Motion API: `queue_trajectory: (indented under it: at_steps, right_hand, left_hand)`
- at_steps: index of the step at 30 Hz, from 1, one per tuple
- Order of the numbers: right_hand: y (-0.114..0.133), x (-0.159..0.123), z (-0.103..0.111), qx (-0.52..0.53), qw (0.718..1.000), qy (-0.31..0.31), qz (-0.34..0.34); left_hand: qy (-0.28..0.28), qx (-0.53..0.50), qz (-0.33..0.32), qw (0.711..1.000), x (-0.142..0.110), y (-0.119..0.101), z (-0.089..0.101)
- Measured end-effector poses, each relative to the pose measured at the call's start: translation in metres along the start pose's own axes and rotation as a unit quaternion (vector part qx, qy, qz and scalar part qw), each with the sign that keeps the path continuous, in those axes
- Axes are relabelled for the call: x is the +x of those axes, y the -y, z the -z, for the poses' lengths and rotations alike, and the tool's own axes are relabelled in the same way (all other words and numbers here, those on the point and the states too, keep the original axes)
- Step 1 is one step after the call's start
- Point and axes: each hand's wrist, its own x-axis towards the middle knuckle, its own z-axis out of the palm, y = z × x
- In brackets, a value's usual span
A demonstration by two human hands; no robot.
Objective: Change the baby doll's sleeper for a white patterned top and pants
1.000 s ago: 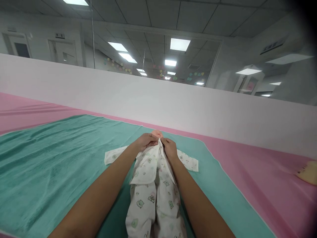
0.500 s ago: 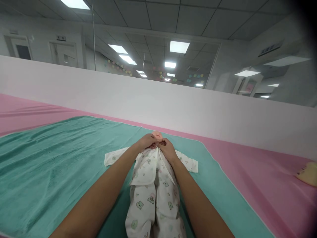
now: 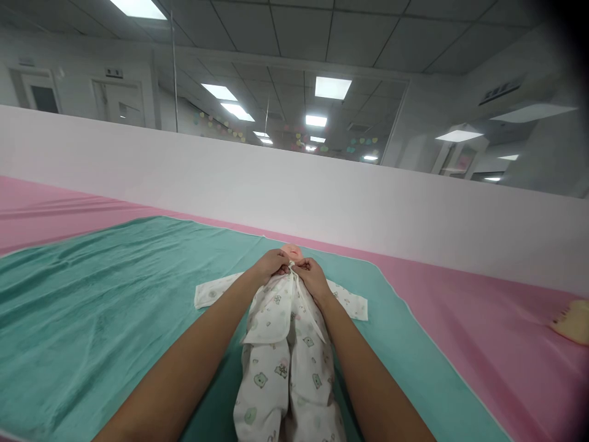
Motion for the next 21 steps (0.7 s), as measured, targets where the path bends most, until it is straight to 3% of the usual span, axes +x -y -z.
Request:
queue_trajectory:
  at_steps: [10, 21]
  right_hand:
    - [-0.003, 0.0, 0.0, 0.026, 1.0, -0.001, 0.007]
    - [0.002, -0.002, 0.003, -0.047, 0.999, -0.001, 0.019]
  left_hand:
    - [-0.028, 0.001, 0.006, 1.0, 0.0, 0.005, 0.005]
    - [-0.043, 0.076, -0.074, 0.993, -0.018, 0.01, 0.006]
